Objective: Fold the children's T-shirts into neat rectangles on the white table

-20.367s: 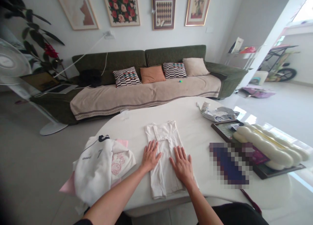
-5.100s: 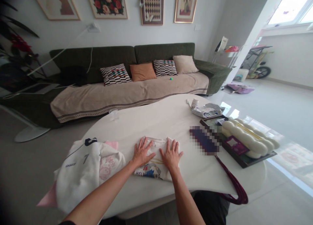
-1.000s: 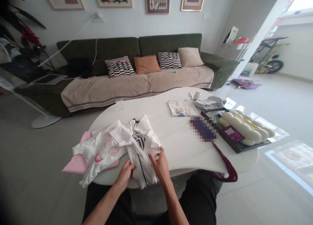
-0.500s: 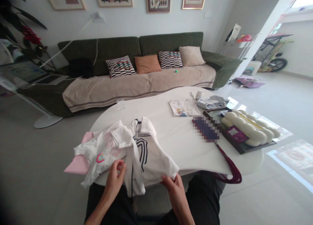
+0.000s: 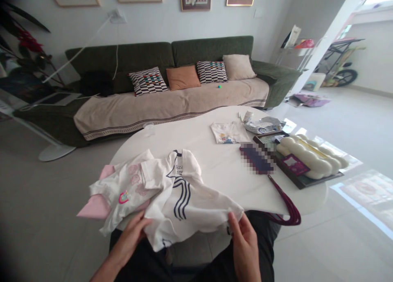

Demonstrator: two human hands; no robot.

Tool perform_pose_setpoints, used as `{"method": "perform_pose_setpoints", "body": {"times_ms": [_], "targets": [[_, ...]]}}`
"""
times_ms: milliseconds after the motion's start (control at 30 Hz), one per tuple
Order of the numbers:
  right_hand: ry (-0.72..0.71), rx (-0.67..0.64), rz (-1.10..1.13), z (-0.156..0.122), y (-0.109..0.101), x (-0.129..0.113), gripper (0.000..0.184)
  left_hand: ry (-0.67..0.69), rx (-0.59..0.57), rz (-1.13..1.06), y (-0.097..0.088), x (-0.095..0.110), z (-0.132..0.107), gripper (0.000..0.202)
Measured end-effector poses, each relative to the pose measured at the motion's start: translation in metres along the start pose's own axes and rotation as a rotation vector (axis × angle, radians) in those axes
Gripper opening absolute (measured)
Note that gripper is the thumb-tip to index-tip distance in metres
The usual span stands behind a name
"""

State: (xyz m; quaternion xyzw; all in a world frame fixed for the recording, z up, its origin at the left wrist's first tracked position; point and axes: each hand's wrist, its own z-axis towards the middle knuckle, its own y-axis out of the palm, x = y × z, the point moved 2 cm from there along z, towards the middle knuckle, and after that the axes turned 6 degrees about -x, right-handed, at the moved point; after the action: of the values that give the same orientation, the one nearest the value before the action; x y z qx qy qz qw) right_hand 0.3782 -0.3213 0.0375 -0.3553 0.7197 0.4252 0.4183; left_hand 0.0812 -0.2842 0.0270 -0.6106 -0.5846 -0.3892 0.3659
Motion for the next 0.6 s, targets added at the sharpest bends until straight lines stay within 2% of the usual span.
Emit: {"method": "perform_pose_setpoints", "body": {"times_ms": [100,200,333,467,600], "targets": [[-0.047,0.063,0.053,0.001,-0.01,-0.029,0.047,-0.046,0.103,-0.354,-0.034,0.035,-0.005,0.029],[-0.08,0.066,0.016,-0.005,-0.008,-0.047,0.041,-0.087,0.238,-0.449,-0.051,0.046,-0.011,0.031],[-0.095,-0.034,-0.057,-0.007,-0.004,-0.054,0.03,-0.176,0.405,-0.41,-0.053,0.03,-0.014,0.024],[-0.097,-0.105,-0.066,-0.003,-0.012,-0.053,0.034,-0.21,0.354,-0.539,-0.047,0.024,-0.014,0.02],[-0.114,-0.063,-0.283,-0.002,-0.023,-0.057,0.041,-0.096,0.378,-0.64,-0.044,0.041,-0.016,0.025]]}}
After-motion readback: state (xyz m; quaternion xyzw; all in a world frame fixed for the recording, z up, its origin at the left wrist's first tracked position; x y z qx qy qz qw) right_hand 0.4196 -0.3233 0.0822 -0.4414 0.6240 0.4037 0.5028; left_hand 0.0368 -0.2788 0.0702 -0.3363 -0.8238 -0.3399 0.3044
